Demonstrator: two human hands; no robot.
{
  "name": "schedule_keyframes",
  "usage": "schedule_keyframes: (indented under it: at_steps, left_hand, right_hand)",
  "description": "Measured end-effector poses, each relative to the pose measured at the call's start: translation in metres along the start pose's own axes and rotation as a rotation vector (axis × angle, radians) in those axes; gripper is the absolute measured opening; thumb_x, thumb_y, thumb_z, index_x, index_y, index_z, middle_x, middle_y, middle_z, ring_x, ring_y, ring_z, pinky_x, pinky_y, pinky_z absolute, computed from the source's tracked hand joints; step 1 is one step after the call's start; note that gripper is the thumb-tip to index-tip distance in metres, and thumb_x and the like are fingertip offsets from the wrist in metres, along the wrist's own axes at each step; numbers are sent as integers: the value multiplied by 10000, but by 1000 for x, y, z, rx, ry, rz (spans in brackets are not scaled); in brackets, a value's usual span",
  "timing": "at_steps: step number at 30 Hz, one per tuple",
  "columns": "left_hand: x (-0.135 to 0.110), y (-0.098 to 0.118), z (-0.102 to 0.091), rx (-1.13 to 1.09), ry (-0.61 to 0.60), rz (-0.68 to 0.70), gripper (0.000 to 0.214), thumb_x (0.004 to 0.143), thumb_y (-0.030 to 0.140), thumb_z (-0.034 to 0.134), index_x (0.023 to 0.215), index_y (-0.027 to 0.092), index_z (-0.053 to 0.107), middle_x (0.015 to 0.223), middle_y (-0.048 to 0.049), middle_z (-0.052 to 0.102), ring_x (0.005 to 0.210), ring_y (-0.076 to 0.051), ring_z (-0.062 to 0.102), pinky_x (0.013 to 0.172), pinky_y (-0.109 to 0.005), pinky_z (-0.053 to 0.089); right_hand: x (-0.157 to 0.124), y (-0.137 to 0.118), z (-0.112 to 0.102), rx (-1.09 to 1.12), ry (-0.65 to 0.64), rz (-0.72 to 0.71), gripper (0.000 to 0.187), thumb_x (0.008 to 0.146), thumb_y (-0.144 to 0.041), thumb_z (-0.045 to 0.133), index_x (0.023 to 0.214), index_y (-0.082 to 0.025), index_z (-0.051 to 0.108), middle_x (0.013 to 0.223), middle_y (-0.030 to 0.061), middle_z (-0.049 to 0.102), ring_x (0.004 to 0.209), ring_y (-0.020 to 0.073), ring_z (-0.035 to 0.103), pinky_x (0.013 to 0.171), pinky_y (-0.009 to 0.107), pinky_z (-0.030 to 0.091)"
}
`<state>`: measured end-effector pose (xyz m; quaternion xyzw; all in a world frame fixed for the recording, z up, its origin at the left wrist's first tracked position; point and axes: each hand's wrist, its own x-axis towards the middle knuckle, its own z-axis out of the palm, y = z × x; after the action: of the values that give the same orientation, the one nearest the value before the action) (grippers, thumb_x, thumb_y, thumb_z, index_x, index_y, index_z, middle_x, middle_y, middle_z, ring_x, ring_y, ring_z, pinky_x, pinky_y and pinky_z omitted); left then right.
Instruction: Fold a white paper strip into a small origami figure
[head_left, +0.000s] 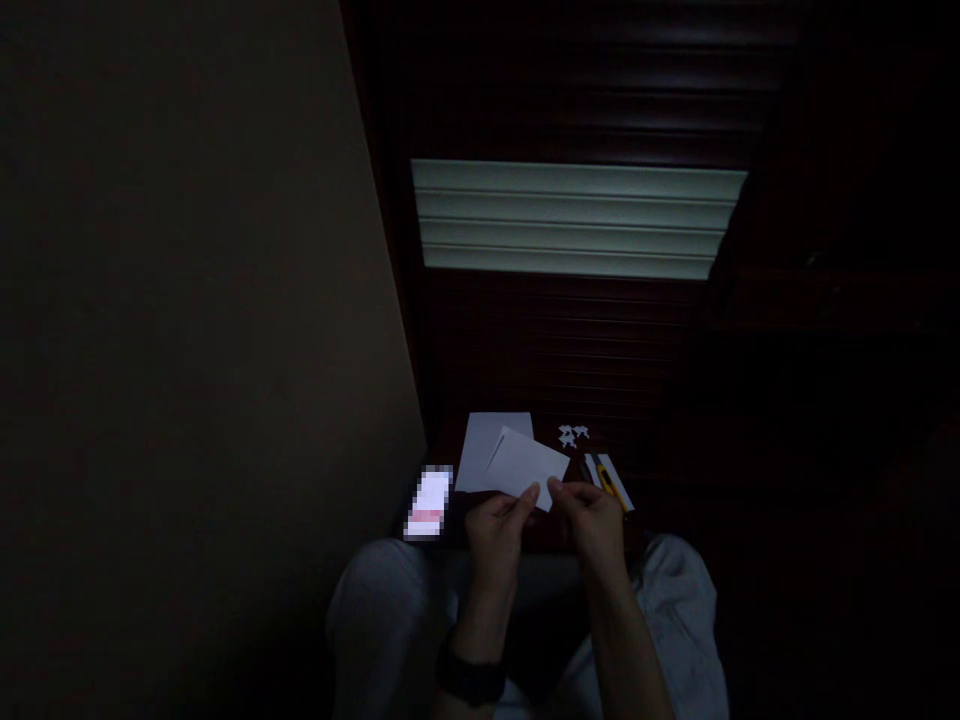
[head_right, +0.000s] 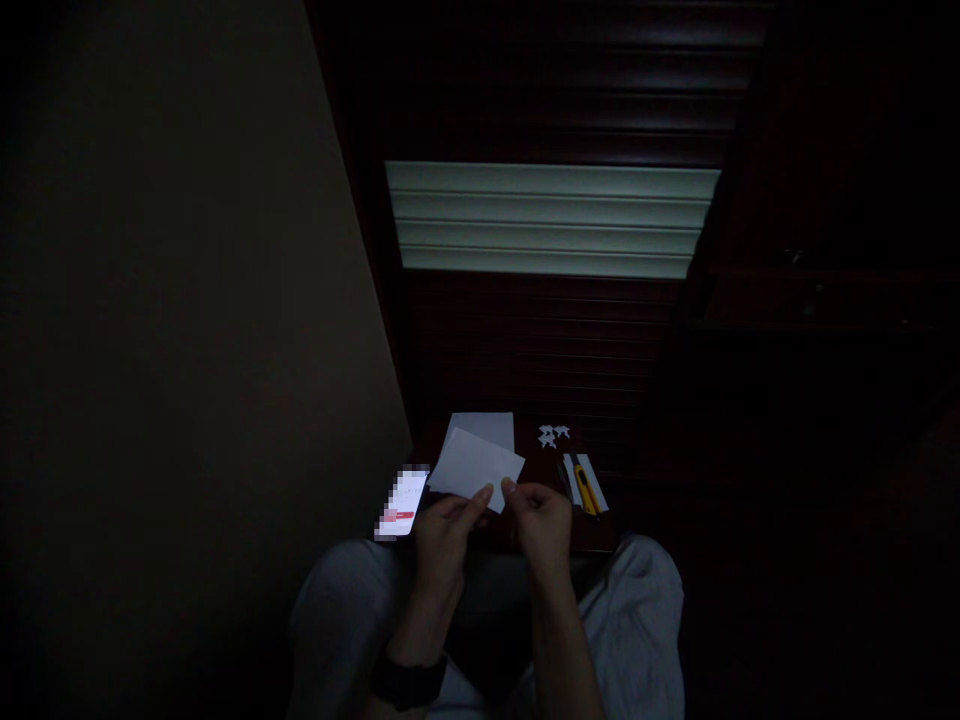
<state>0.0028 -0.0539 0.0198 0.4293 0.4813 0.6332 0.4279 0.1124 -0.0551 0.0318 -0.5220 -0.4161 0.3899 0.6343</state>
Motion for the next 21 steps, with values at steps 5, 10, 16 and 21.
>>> schedule_keyframes:
  at_steps: [5,10,16,21]
  left_hand:
    - [-1,-3,1,-36,3,-12,282,618,398,691,593,119,664,553,-19,630,528,-133,563,487,-208,419]
    - [-1,-1,0,-97,13,-43,254,608,362,707,605,112,666,569,-16,630,561,-135,568,515,-211,418]
    - [-2,0,2,-290,-1,-113,189,623,285,711,604,113,638,615,-10,633,608,-127,568,567,-215,429]
    - [-4,-1,4,-396,-17,-170,179,611,248,721,572,116,605,610,-7,622,619,-128,570,582,-223,436]
  right_hand:
    - [-2,-3,1,7,-19,19,378,650,-491,637,597,-118,610,392,-43,445,318,66,344,303,181,239]
    - [-3,-3,0,-3,-152,93,369,632,-498,652,620,-132,605,422,-41,464,306,79,398,289,181,261]
    - [-4,-5,-3,18,-200,82,329,664,-451,652,589,-139,579,424,-51,448,313,70,402,302,173,270]
    - [-4,-3,-4,25,-185,97,321,657,-434,666,580,-136,574,400,-47,455,309,68,399,310,171,247]
